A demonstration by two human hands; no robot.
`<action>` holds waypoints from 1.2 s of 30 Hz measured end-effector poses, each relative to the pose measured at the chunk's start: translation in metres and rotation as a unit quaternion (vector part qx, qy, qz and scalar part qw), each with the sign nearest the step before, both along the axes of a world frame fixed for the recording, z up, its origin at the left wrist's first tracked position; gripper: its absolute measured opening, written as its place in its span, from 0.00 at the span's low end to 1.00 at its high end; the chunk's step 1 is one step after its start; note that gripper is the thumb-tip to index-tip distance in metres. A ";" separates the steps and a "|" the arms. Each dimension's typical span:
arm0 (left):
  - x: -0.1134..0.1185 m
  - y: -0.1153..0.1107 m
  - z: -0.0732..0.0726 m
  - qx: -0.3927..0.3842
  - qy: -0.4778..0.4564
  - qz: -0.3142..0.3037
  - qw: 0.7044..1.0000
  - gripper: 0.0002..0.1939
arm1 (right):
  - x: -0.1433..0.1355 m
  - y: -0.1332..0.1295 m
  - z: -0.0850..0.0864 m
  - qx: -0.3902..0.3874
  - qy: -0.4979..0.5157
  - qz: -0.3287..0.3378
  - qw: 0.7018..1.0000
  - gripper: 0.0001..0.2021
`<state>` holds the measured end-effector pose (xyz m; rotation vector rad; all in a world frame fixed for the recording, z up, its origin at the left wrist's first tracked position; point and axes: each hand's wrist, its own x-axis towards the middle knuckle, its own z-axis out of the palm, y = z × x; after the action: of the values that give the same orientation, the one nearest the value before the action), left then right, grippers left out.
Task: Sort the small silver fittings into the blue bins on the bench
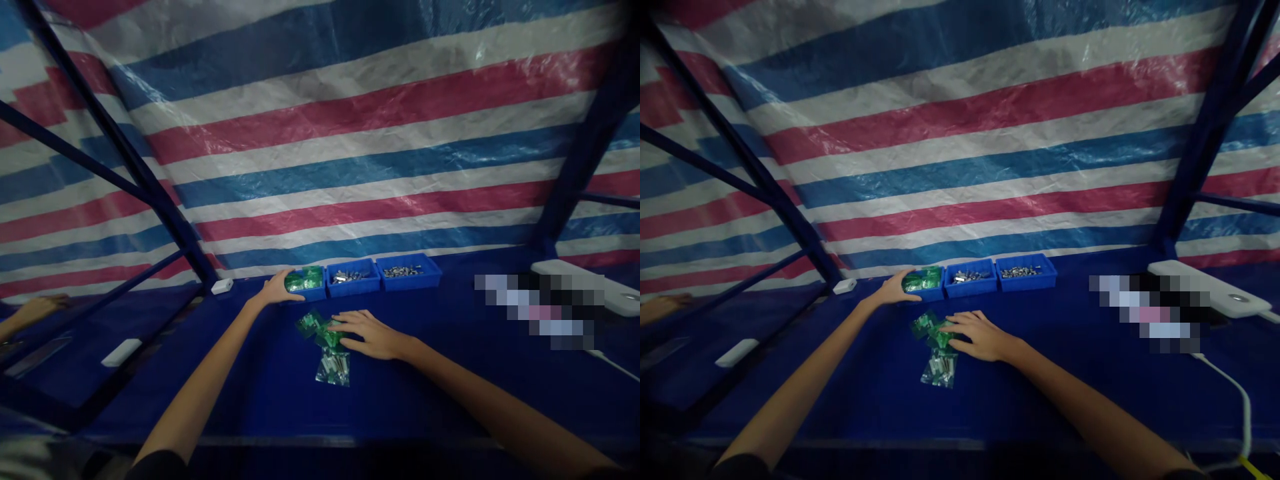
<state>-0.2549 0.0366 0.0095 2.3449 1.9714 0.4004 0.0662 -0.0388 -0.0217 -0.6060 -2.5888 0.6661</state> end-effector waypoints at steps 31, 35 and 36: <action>0.152 -0.075 -0.019 0.047 -0.389 -0.056 0.918 0.11 | 0.005 0.034 -0.015 -0.145 0.291 -0.217 0.921 0.18; 0.153 -0.087 -0.016 0.061 -0.357 -0.069 0.930 0.13 | 0.004 0.026 -0.005 -0.082 0.301 -0.209 0.927 0.07; 0.151 -0.091 -0.015 0.068 -0.334 -0.078 0.937 0.13 | 0.004 0.023 -0.003 -0.057 0.303 -0.194 0.931 0.06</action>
<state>-0.1039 -0.0545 -0.0054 2.0156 1.4590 1.1661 0.0698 -0.0162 -0.0249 -0.7761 -1.8039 0.7299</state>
